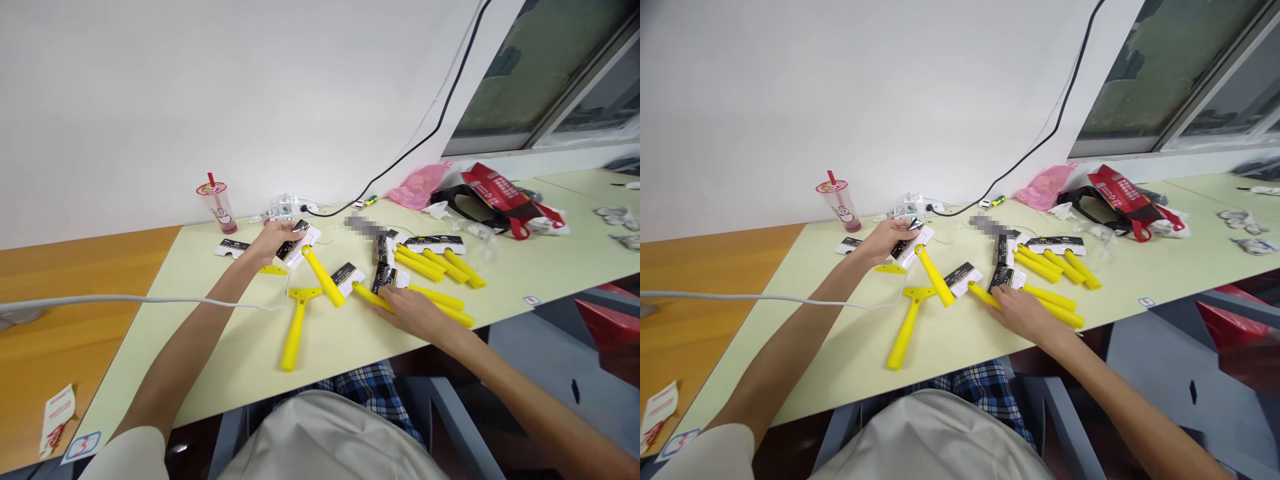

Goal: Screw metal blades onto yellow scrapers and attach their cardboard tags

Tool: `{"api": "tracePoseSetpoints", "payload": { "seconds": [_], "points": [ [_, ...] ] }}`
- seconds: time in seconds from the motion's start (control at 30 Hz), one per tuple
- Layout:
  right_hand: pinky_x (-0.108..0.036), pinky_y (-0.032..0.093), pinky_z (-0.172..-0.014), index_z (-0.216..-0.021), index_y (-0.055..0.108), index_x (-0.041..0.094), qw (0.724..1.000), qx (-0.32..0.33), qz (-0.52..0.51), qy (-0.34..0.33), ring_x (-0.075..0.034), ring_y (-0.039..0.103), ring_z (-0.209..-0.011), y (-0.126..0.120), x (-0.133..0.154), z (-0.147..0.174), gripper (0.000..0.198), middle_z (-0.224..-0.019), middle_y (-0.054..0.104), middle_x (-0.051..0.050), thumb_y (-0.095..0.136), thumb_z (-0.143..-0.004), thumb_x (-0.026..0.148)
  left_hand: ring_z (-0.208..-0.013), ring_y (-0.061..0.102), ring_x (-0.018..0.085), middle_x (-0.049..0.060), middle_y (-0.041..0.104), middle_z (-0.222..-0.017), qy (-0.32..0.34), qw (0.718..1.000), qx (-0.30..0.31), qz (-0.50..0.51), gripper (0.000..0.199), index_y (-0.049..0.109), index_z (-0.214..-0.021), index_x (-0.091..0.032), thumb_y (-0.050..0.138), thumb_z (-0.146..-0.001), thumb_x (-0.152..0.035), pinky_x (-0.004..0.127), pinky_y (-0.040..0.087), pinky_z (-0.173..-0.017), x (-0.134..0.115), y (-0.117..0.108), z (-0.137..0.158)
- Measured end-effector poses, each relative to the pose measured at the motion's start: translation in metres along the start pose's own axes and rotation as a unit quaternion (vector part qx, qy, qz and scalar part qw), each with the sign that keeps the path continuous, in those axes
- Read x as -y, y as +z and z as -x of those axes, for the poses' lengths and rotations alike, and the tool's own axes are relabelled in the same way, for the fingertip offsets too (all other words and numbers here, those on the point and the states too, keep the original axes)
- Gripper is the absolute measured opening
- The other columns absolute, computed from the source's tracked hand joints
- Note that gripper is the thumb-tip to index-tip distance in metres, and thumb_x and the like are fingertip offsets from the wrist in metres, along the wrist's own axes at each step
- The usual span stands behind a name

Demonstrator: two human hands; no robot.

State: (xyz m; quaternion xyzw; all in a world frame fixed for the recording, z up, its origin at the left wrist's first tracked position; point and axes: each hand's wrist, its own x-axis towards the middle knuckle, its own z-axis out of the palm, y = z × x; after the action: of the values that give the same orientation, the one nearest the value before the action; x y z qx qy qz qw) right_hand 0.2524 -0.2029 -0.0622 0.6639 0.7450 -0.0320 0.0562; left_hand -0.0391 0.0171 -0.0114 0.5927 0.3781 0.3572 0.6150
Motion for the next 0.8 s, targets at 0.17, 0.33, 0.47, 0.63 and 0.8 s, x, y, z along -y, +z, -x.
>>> {"api": "tracePoseSetpoints", "payload": {
  "seconds": [0.17,0.33,0.47,0.63,0.8],
  "points": [
    [-0.038,0.048,-0.073,-0.097,0.067,0.022,0.987,-0.123,-0.057,0.081,-0.029,0.073,-0.082,-0.062,-0.065,0.001,0.038,-0.096,0.078,-0.011,0.056,-0.108,0.056,-0.07,0.061,0.015,0.001,0.072,-0.08,0.029,0.999,0.004,-0.017,0.047,0.078,-0.092,-0.016,0.099,-0.06,-0.043,0.026,0.043,-0.062,-0.011,0.001,0.008],
    [-0.039,0.042,-0.069,-0.088,0.066,0.023,0.983,-0.149,-0.02,0.107,-0.028,0.066,-0.074,-0.094,-0.085,0.006,0.041,-0.083,0.075,-0.01,0.063,-0.1,0.062,-0.073,0.062,0.015,0.002,0.073,-0.082,0.027,0.999,0.014,0.032,0.049,0.077,-0.092,-0.016,0.101,-0.059,-0.042,0.026,0.045,-0.066,-0.009,0.012,0.01],
    [-0.037,0.043,-0.069,-0.085,0.065,0.024,0.991,-0.097,-0.048,0.084,-0.028,0.069,-0.078,-0.056,-0.031,-0.001,0.036,-0.087,0.076,-0.01,0.063,-0.101,0.056,-0.075,0.065,0.017,0.003,0.074,-0.084,-0.015,0.997,0.044,0.065,0.048,0.076,-0.092,-0.016,0.101,-0.059,-0.04,0.027,0.046,-0.067,0.013,0.038,0.013],
    [-0.037,0.049,-0.073,-0.091,0.066,0.023,0.996,-0.023,-0.074,0.049,-0.032,0.075,-0.092,-0.007,0.021,0.002,0.026,-0.1,0.078,-0.013,0.064,-0.104,0.046,-0.078,0.069,0.018,0.006,0.079,-0.091,-0.052,0.994,0.09,0.034,0.046,0.08,-0.101,-0.015,0.099,-0.065,-0.036,0.027,0.047,-0.069,0.045,0.067,0.015],
    [-0.042,0.056,-0.081,-0.122,0.07,0.023,0.992,-0.067,-0.074,0.079,-0.034,0.077,-0.097,-0.002,-0.029,0.022,0.049,-0.129,0.073,-0.017,0.071,-0.097,0.065,-0.078,0.071,0.02,0.007,0.081,-0.092,-0.1,0.987,0.128,-0.017,0.038,0.079,-0.101,-0.016,0.095,-0.07,-0.031,0.03,0.05,-0.071,0.063,0.089,0.001]
  ]
}}
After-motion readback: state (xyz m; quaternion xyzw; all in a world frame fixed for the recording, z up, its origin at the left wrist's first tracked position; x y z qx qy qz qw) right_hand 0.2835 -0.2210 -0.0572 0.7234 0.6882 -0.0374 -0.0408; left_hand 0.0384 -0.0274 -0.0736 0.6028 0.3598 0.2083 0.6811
